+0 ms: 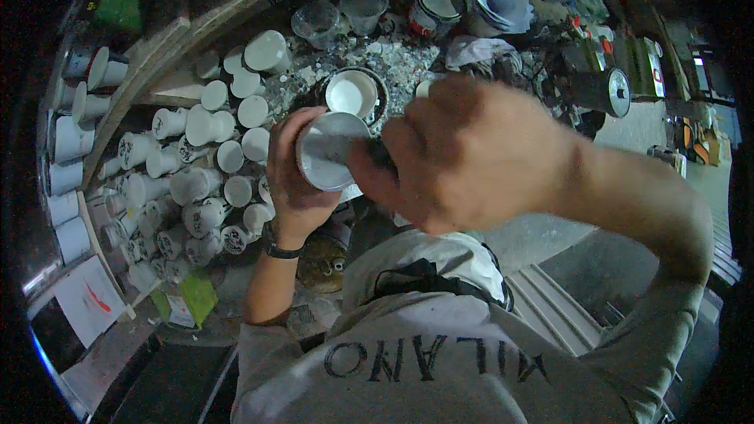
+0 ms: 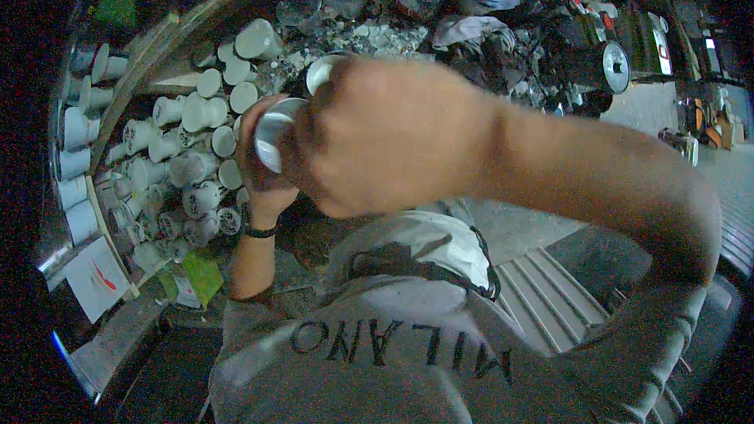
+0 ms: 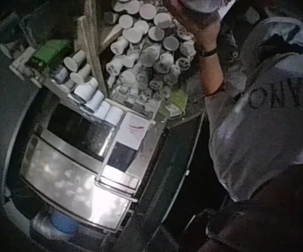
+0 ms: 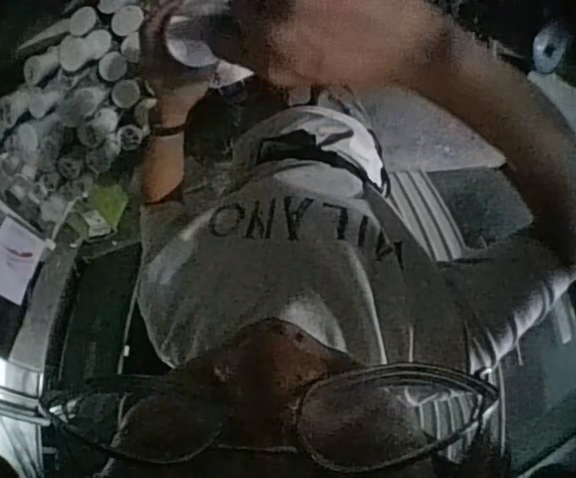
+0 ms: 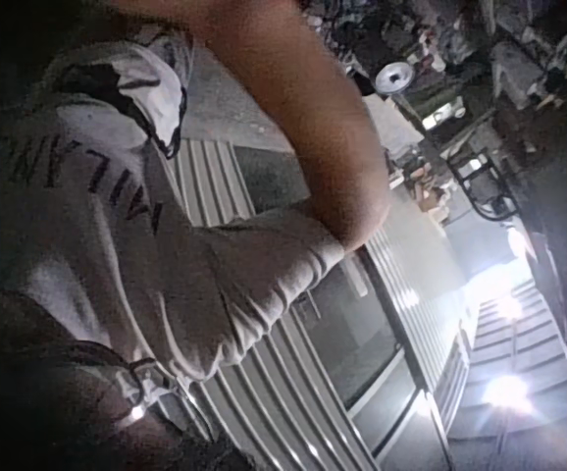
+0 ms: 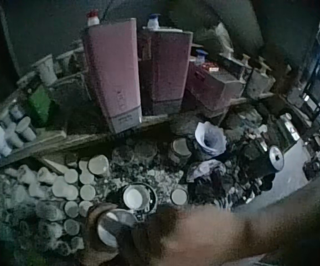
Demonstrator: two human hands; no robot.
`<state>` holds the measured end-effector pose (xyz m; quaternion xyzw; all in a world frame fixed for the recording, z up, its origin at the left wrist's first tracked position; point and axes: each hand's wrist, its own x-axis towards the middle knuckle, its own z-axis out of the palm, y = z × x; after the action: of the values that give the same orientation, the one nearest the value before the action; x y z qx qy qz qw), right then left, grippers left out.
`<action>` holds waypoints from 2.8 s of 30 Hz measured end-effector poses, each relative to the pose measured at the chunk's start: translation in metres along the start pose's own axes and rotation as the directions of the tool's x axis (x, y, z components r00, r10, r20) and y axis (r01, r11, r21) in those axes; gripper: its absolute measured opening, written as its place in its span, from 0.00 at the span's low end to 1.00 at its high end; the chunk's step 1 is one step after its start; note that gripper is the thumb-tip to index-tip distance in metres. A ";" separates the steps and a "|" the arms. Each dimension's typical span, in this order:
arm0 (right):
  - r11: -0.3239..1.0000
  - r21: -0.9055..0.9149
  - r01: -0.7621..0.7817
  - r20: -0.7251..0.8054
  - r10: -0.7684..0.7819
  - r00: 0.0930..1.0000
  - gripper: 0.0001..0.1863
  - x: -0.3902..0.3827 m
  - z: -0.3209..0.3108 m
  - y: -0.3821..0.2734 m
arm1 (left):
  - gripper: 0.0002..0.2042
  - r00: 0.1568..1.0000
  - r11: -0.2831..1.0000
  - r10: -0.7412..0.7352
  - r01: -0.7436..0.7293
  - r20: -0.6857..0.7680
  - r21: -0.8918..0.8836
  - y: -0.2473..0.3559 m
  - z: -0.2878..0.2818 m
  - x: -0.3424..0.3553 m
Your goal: The person pours pink paint from a metal can into a small white container, then uses a stick to stir the contents. They repeat the process by pouring more paint and stirring again, working at a cluttered workbench.
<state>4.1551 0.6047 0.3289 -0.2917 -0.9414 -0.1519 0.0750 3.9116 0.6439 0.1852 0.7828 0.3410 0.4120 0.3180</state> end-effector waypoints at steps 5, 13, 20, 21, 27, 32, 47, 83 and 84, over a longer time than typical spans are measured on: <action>0.937 0.202 -0.284 0.235 0.235 0.943 0.13 -0.009 0.021 -0.018 | 0.40 0.983 0.936 0.161 -0.125 -0.085 0.330 0.006 -0.027 0.007; -0.499 0.713 -0.493 0.701 0.481 0.526 0.21 0.013 0.075 -0.107 | 0.20 0.837 0.695 0.539 -0.375 -0.100 0.613 -0.041 -0.043 0.014; -0.998 0.008 -0.066 0.837 -0.030 0.547 0.22 0.000 0.079 -0.122 | 0.20 0.760 0.606 0.644 -0.437 -0.088 0.665 -0.084 -0.049 0.013; -0.998 0.062 -0.002 0.842 0.051 0.538 0.22 -0.002 0.084 -0.124 | 0.21 0.781 0.603 0.620 -0.412 -0.077 0.683 -0.087 -0.049 0.012; -0.864 0.493 -0.107 0.843 0.443 0.304 0.21 -0.047 0.131 -0.121 | 0.37 0.928 0.851 0.129 0.078 -0.349 0.520 -0.095 -0.032 -0.016; -0.205 0.715 -0.669 0.463 0.855 0.233 0.19 -0.080 0.217 -0.097 | 0.41 0.912 0.893 -0.163 0.298 -0.376 0.337 -0.104 -0.018 -0.047; 0.164 0.627 -0.762 0.158 0.931 0.330 0.19 -0.105 0.284 -0.125 | 0.42 0.844 0.864 -0.354 0.460 -0.403 0.204 -0.108 -0.023 -0.104; -0.824 0.487 0.289 0.819 0.546 0.174 0.18 -0.134 0.124 -0.128 | 0.53 0.727 0.613 -0.386 0.662 -0.568 0.430 -0.149 -0.047 -0.116; -0.789 0.521 0.327 0.792 0.589 0.159 0.17 -0.145 0.119 -0.114 | 0.53 0.778 0.652 -0.338 0.600 -0.530 0.464 -0.137 -0.035 -0.123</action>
<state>4.2020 0.4780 0.1555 -0.4697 -0.0324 0.6453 0.6016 3.7917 0.6310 0.0423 0.6223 0.7067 0.3296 0.0688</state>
